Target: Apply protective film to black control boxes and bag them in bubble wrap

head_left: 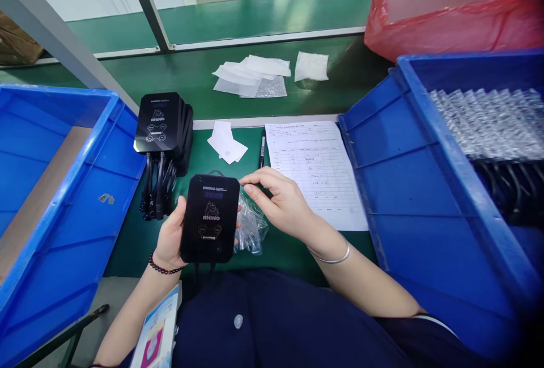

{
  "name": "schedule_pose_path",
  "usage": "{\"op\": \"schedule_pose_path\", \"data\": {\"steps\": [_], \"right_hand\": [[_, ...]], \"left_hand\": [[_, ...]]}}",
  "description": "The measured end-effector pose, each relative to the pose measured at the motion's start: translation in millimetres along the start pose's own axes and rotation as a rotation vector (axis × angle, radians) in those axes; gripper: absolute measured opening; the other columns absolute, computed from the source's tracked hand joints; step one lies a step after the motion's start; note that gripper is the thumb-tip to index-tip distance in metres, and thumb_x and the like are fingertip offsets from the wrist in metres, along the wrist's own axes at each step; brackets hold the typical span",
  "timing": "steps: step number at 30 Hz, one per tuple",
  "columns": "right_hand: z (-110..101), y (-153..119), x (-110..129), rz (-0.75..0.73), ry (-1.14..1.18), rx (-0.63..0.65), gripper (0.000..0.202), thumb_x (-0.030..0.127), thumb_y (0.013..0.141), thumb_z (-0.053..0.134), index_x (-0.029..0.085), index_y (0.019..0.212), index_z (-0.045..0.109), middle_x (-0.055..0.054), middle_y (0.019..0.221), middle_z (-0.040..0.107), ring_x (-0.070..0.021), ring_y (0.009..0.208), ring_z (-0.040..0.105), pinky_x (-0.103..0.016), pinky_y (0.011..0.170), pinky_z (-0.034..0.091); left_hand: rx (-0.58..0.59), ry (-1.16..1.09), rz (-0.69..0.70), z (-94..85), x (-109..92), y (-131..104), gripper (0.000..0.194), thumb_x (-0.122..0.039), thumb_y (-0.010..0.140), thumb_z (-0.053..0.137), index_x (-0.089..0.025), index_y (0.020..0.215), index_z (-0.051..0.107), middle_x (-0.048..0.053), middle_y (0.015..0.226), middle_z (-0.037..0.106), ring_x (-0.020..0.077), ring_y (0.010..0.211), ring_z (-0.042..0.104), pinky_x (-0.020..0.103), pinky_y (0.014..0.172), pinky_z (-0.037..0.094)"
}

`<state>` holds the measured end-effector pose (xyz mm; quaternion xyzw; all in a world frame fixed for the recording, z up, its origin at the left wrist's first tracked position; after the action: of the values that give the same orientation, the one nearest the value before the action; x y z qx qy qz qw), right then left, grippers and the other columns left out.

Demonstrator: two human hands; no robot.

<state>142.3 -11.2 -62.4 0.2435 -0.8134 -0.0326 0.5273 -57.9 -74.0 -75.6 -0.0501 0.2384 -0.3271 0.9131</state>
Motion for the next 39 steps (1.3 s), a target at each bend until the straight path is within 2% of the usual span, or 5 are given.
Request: {"op": "schedule_pose_path", "data": {"steps": [14, 39], "right_hand": [[1.0, 0.4, -1.5, -0.024, -0.056, -0.015, 0.015, 0.018, 0.093, 0.054, 0.018, 0.099, 0.068, -0.004, 0.090, 0.066, -0.0151, 0.081, 0.064, -0.030, 0.073, 0.052], [0.8, 2.0, -0.5, -0.045, -0.027, -0.029, 0.016, 0.017, 0.093, 0.054, 0.018, 0.098, 0.069, -0.005, 0.088, 0.068, -0.0149, 0.080, 0.064, -0.029, 0.071, 0.054]], "left_hand": [[-0.027, 0.007, -0.027, -4.2, 1.3, 1.0, 0.068, -0.061, 0.096, 0.025, -0.014, 0.136, 0.053, 0.017, 0.139, 0.051, 0.0363, 0.118, 0.055, 0.054, 0.097, 0.045], [-0.020, 0.007, -0.033, 1.8, -0.8, 2.3, 0.067, -0.061, 0.096, 0.026, -0.014, 0.136, 0.053, 0.017, 0.137, 0.053, 0.0349, 0.114, 0.058, 0.052, 0.093, 0.048]]}}
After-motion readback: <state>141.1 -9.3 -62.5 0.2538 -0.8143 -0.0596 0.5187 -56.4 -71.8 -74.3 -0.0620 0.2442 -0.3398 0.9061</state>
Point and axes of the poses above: each hand's wrist, its own y-axis towards the middle knuckle, its own z-axis out of the palm, x = y × z, the point moved 2 cm from there along y, towards the middle knuckle
